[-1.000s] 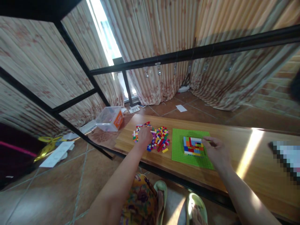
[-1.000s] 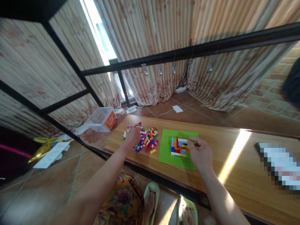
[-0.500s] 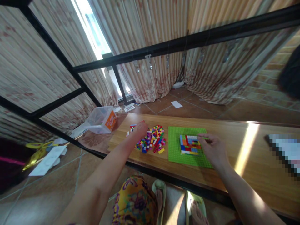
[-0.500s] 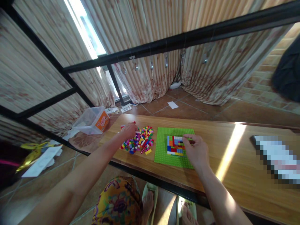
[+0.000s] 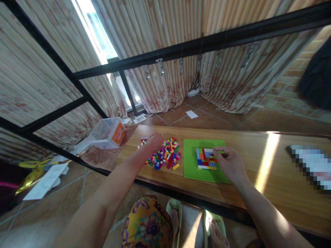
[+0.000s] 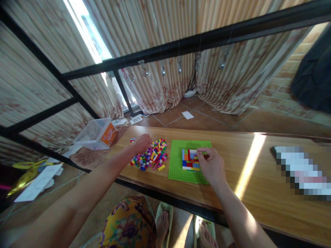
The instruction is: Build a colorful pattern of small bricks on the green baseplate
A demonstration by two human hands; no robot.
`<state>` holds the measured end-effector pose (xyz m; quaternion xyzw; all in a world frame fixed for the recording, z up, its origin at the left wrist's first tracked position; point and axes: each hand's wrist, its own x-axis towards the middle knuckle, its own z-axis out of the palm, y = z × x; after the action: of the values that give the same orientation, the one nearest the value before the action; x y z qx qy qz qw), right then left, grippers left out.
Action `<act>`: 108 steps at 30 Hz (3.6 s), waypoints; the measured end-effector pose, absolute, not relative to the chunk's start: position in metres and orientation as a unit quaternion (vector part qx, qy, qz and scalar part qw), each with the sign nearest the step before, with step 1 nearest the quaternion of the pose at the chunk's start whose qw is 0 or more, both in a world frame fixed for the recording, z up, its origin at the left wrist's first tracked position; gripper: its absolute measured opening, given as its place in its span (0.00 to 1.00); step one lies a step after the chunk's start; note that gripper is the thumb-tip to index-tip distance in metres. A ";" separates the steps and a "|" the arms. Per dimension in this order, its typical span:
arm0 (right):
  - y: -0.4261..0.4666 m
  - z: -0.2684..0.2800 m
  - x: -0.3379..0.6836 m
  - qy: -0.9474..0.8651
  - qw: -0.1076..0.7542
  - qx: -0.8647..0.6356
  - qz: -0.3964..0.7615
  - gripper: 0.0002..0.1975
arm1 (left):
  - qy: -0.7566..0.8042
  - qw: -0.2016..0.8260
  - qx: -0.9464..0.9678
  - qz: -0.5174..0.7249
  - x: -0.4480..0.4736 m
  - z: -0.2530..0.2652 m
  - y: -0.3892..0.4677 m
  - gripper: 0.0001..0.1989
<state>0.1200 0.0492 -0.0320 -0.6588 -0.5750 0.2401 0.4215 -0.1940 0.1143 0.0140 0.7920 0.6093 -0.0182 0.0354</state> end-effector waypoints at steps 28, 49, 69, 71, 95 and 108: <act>0.024 -0.001 0.139 -0.567 0.481 -0.478 0.467 0.16 | 0.517 0.262 0.754 0.309 -0.039 0.021 0.030 0.04; 0.035 -0.035 0.143 -0.530 0.462 -0.557 0.442 0.11 | 0.661 0.202 0.699 0.183 -0.045 -0.002 0.053 0.20; 0.045 -0.051 0.142 -0.469 0.507 -0.587 0.423 0.14 | 0.694 0.244 0.650 0.189 -0.031 -0.004 0.052 0.28; 0.045 -0.047 0.142 -0.449 0.520 -0.580 0.438 0.14 | 0.699 0.249 0.643 0.193 -0.031 -0.004 0.052 0.28; 0.048 -0.048 0.138 -0.489 0.481 -0.613 0.392 0.13 | 0.716 0.277 0.595 0.239 -0.024 -0.006 0.052 0.20; 0.049 -0.054 0.133 -0.519 0.482 -0.606 0.361 0.12 | 0.728 0.319 0.563 0.225 -0.022 -0.009 0.065 0.21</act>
<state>0.1327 0.0492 -0.0539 -0.6063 -0.5191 0.3609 0.4823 -0.0224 0.0652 -0.0089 0.5631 0.7285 0.2253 0.3186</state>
